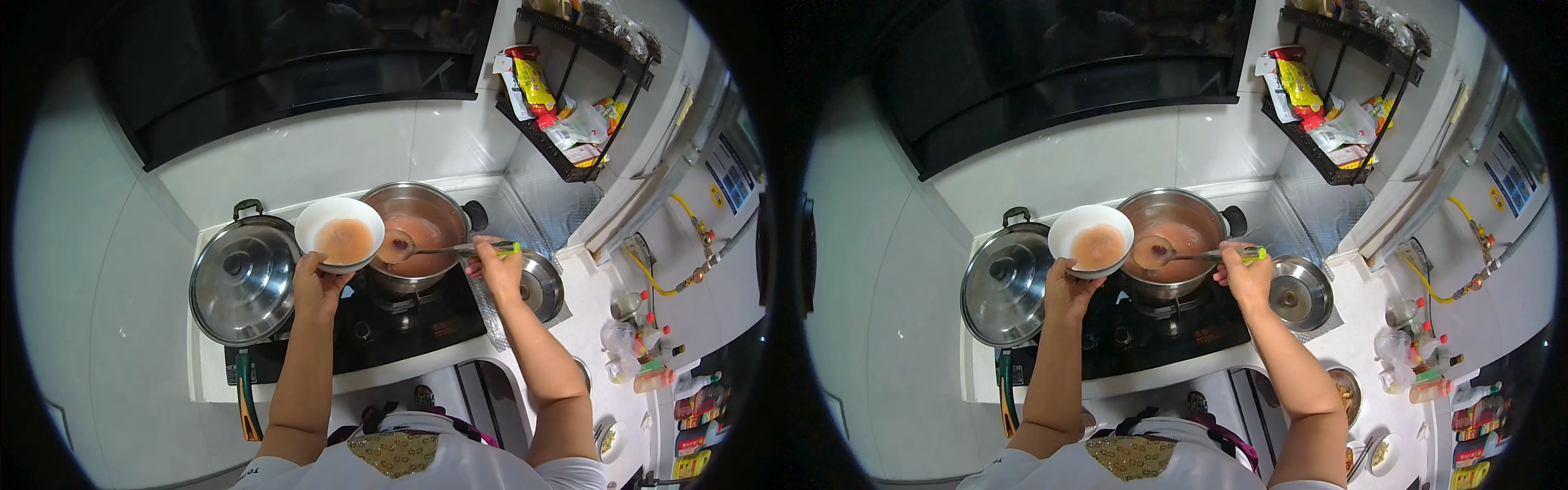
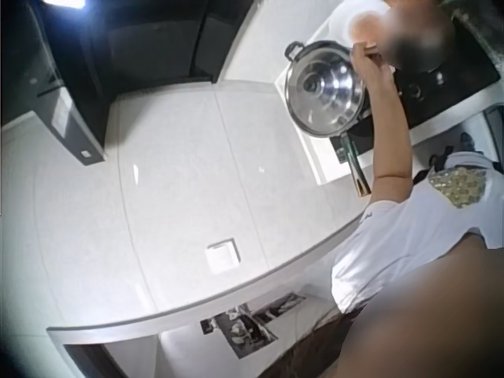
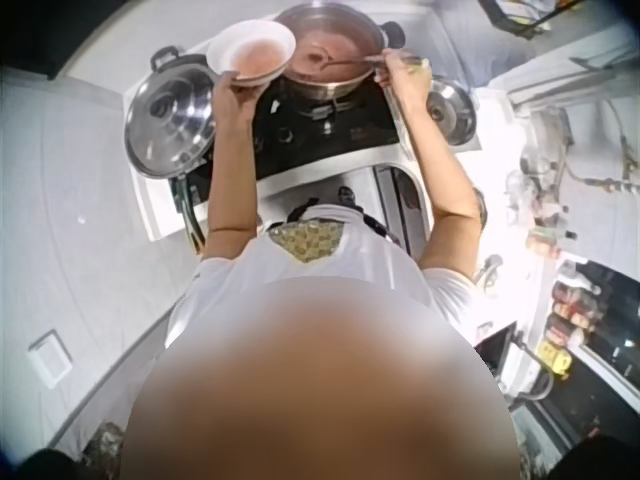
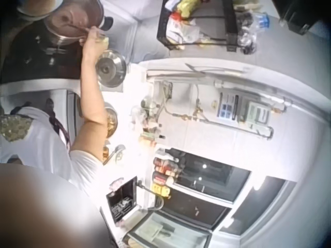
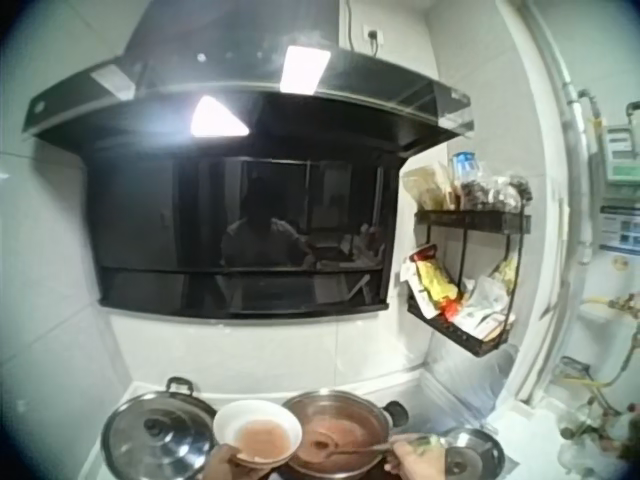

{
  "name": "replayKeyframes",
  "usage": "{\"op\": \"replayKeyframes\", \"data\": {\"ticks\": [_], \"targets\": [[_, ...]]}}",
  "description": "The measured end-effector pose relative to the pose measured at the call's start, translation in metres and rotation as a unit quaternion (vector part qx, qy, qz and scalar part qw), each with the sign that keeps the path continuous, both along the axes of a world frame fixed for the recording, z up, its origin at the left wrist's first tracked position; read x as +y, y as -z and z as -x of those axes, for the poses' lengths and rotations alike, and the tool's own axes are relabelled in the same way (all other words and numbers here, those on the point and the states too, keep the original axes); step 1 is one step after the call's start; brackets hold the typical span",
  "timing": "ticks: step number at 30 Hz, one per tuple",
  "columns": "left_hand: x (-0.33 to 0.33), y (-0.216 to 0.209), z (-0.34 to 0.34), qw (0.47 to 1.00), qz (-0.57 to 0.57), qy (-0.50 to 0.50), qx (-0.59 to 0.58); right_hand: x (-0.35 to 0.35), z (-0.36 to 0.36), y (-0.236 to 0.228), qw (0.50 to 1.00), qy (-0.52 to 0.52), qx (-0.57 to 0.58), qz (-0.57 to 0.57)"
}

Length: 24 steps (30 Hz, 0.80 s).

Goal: The person transfers cooked food from a pan into bowls with a spatula, washes the pan and spatula in a sink using a sponge, places lids on pots, takes a bowl from a drawer, and ladles soup from a pot into the bowl.

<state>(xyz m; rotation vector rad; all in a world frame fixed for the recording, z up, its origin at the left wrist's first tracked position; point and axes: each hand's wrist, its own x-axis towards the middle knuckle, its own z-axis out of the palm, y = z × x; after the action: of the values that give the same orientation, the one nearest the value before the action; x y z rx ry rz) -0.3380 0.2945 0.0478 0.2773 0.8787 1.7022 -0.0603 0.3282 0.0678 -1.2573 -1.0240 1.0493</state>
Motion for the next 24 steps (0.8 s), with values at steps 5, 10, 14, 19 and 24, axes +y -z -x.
{"op": "replayKeyframes", "data": {"ticks": [5, 10, 14, 19, 24], "targets": [[0.001, 0.0, 0.0, 1.0, -0.014, 0.011, -0.006, 0.003, -0.019, -0.045, 0.999, 0.025, -0.027, -0.016], [0.005, -0.001, -0.004, 1.0, 0.004, 0.004, -0.015, 0.0, -0.026, -0.105, 0.996, 0.036, -0.075, -0.045], [0.008, -0.002, -0.008, 0.999, -0.002, 0.035, -0.013, -0.003, -0.028, -0.15, 0.993, 0.03, -0.103, -0.058], [0.016, 0.003, -0.015, 0.998, -0.003, 0.06, -0.022, -0.014, -0.023, -0.185, 0.991, 0.016, -0.105, -0.078], [0.021, -0.007, -0.028, 0.997, 0.006, 0.078, -0.027, -0.021, -0.02, -0.181, 0.993, -0.009, -0.085, -0.081]]}}
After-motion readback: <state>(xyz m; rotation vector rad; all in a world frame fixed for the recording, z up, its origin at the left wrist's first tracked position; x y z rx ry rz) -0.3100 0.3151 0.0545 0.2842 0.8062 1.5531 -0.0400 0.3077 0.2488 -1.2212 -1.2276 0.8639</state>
